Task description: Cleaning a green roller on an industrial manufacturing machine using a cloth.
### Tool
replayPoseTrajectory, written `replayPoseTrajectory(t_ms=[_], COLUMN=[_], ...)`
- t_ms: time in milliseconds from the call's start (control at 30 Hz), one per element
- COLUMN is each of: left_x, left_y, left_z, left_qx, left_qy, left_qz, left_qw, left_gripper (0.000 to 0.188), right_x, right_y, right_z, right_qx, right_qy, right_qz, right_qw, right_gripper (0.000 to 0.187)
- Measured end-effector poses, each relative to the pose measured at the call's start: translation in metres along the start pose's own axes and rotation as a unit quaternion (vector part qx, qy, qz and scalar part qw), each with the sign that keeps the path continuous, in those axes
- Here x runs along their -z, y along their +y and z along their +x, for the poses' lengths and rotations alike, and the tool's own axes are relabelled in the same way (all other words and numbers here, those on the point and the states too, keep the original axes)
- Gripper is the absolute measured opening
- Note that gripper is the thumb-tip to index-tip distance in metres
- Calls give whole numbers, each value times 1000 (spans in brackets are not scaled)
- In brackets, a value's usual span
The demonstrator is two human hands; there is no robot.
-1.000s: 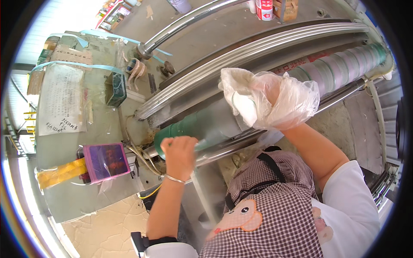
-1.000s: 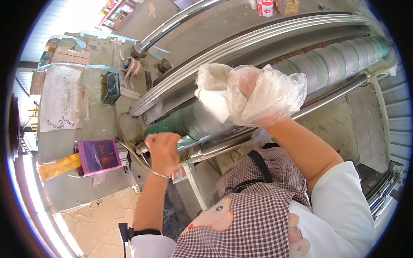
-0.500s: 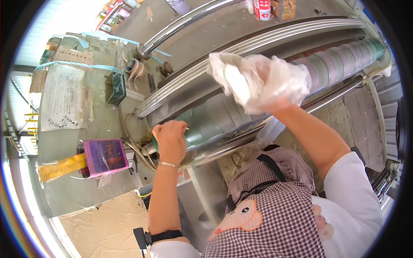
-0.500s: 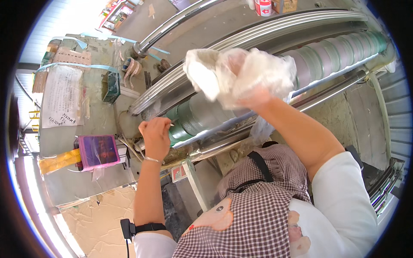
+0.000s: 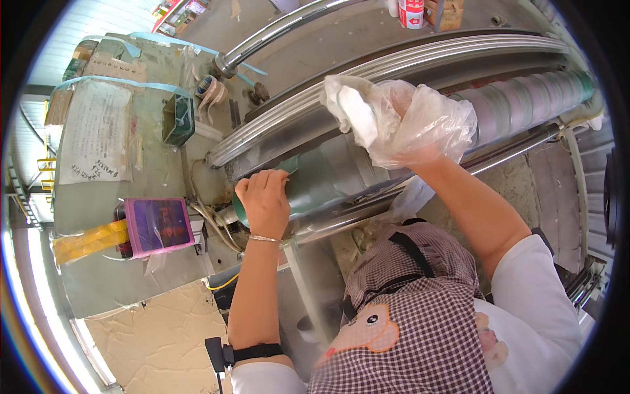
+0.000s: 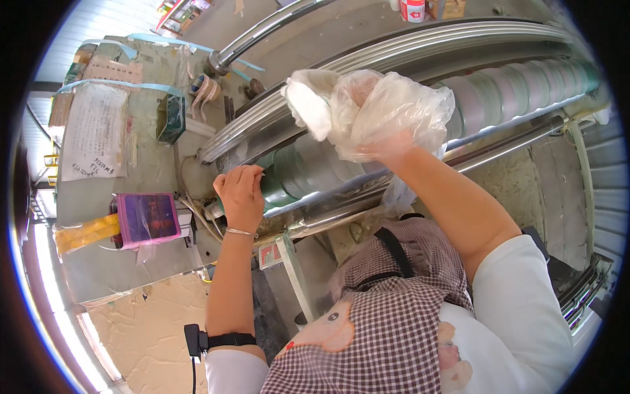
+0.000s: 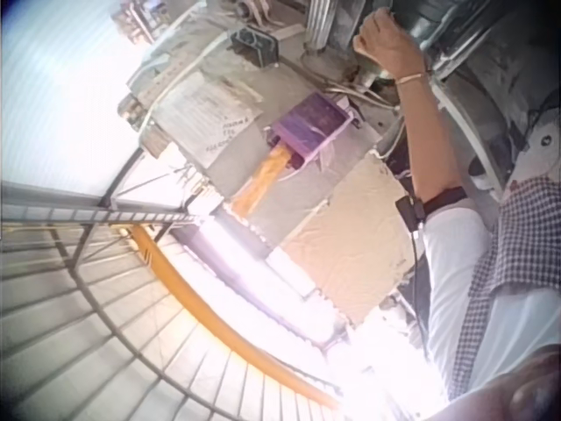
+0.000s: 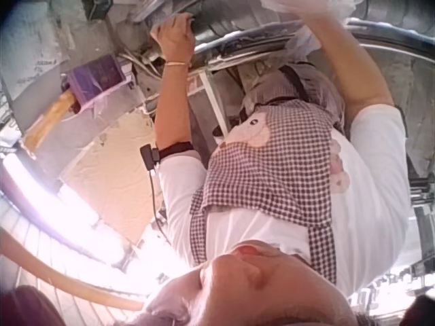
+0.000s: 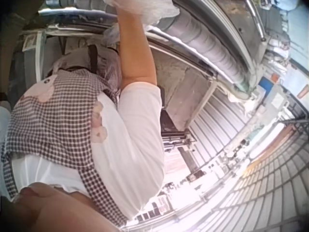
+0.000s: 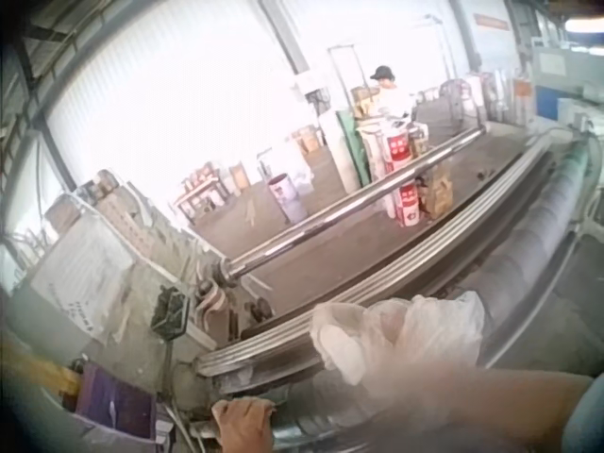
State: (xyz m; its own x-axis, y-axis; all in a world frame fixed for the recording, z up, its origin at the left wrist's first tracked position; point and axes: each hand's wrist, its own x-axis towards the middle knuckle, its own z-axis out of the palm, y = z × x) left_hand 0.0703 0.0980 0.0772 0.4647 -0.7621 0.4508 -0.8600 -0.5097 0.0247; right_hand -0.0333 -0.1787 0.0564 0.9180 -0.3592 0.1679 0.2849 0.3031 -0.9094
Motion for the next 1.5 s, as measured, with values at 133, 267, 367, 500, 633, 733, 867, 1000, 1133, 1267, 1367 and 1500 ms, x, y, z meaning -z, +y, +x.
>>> replayPoseTrajectory(t_ms=[133, 267, 367, 500, 633, 733, 867, 1000, 1133, 1267, 1367, 1500], left_x=[-1, -1, -1, 4, 7, 15, 12, 5, 18, 17, 3, 5], left_y=[8, 25, 24, 5, 4, 16, 3, -6, 15, 17, -3, 2], left_z=[-20, -41, -55, 0, 9, -6, 7, 23, -8, -4, 24, 4], left_qx=[14, -15, -19, 11, 0, -22, -22, -9, -53, -21, -3, -10], left_qy=[-10, -50, -92, -31, -52, -92, -46, -63, -119, -53, -45, -41], left_qz=[21, 16, 46, 11, -45, -44, -30, -56, -57, -35, -32, -22], left_qw=[1000, 998, 994, 999, 998, 995, 998, 996, 990, 998, 998, 999], left_gripper=[15, 27, 31, 20, 13, 16, 15, 11, 15, 17, 12, 10], right_x=[-7, -11, -3, 13, 18, 20, 22, 30, 39, 54, 63, 51], right_y=[-4, -4, 5, 8, 16, 16, 20, 29, 46, 71, 81, 70], right_z=[-8, -4, -2, -1, 5, 6, 8, 7, 0, -15, -17, -2], right_qx=[21, 15, -14, -48, -74, -83, -97, -114, -136, -178, -203, -109], right_qy=[-19, -51, -24, 7, 12, 14, 9, 14, 36, 66, 90, 71], right_qz=[-39, -25, 40, 136, 188, 206, 227, 259, 317, 389, 423, 419], right_qw=[999, 998, 999, 990, 979, 975, 969, 959, 938, 902, 879, 899], right_gripper=[53, 53, 53, 53, 53, 53, 52, 52, 52, 52, 52, 57])
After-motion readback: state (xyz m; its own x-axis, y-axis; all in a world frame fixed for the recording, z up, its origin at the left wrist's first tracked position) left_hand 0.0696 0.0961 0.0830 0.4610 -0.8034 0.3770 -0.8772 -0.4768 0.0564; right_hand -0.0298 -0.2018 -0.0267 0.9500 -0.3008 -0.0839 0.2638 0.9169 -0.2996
